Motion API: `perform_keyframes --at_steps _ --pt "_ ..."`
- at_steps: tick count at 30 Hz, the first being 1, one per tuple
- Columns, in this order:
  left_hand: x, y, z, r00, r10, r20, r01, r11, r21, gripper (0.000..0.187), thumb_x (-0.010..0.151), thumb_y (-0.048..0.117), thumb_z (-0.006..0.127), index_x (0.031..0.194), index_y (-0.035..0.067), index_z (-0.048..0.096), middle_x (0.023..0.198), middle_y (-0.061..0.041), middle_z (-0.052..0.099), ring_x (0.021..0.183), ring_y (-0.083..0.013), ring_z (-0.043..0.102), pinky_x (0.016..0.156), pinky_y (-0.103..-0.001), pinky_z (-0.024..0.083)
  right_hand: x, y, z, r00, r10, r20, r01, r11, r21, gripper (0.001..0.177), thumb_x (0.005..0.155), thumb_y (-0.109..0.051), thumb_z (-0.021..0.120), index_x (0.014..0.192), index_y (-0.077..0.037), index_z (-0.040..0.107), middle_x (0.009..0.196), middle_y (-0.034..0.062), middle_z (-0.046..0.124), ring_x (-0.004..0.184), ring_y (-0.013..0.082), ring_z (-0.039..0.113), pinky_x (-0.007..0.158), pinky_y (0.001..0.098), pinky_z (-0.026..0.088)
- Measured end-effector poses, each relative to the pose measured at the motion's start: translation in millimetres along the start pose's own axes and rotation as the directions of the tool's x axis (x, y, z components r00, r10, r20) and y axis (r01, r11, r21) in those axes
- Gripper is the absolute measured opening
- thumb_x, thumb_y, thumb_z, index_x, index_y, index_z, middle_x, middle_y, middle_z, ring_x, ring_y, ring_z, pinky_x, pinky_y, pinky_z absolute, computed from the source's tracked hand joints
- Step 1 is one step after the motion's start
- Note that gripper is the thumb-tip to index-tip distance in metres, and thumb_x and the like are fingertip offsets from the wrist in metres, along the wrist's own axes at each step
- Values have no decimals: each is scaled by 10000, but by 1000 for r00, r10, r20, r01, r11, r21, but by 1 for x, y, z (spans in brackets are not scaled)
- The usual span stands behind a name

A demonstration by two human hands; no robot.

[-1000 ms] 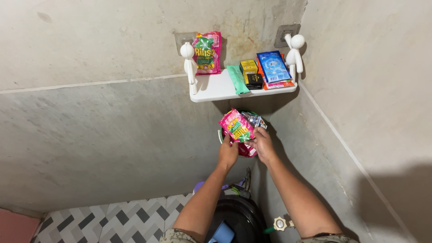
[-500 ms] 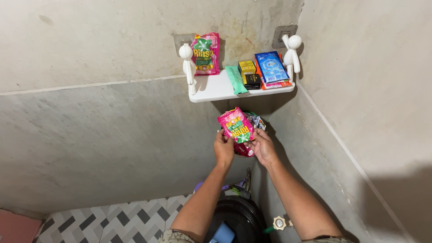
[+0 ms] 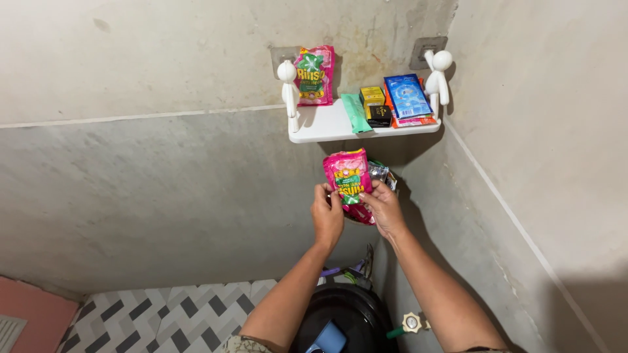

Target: Organize various household product packets on a wall-mounted shelf.

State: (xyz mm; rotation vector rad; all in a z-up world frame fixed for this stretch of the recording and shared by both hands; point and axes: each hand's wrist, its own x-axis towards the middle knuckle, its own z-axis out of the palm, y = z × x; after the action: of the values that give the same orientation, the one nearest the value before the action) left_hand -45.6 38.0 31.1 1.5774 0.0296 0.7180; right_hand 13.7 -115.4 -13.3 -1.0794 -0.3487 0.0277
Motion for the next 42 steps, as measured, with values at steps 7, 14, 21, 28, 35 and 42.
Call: perform_keyframes --at_steps 7,14,21,28,35,42 --pt "32 41 -13 986 153 -71 -153 988 -2 135 1017 95 570 1113 0 578 928 -147 717 793 -230 709 724 -372 560 16 -51 73 993 -117 -7 117 993 -14 199 955 -1 638 1151 -31 650 1035 46 739 926 92 702 840 262 587" --pt "72 75 -24 977 184 -105 -159 965 208 367 931 121 666 1283 20 650 1043 -201 700 955 -259 670 829 -394 542 50 -74 116 981 -40 -188 28 998 -64 253 991 -86 658 1233 -14 670 1024 53 726 811 88 655 680 250 519" --pt "82 81 -28 985 160 -67 -161 987 -2 408 932 119 684 1312 10 580 1031 -140 710 863 -202 676 766 -355 572 46 -81 123 997 -79 -13 79 996 28 536 931 -15 549 1466 -50 541 1104 76 734 873 114 676 807 264 562" --pt "90 79 -23 972 148 -184 -144 989 39 226 941 86 693 1105 -20 579 974 -140 717 843 -191 695 752 -348 549 38 -68 133 935 -354 -31 336 907 -253 489 962 9 600 1420 -50 440 963 83 727 805 102 688 750 252 565" --pt "81 71 -24 927 352 -132 -309 913 266 193 922 89 692 1095 16 645 1280 -198 568 1087 -318 614 917 -438 518 56 -69 135 900 -419 -124 318 823 -470 175 986 -41 670 1145 28 698 941 64 760 740 79 703 654 225 561" --pt "76 74 -29 855 506 113 -463 646 607 397 810 83 726 1206 76 706 1364 -71 601 1204 -369 526 1022 -493 411 71 -76 135 909 -391 -146 239 774 -586 171 979 -67 682 1121 9 736 862 78 753 650 83 656 554 228 532"
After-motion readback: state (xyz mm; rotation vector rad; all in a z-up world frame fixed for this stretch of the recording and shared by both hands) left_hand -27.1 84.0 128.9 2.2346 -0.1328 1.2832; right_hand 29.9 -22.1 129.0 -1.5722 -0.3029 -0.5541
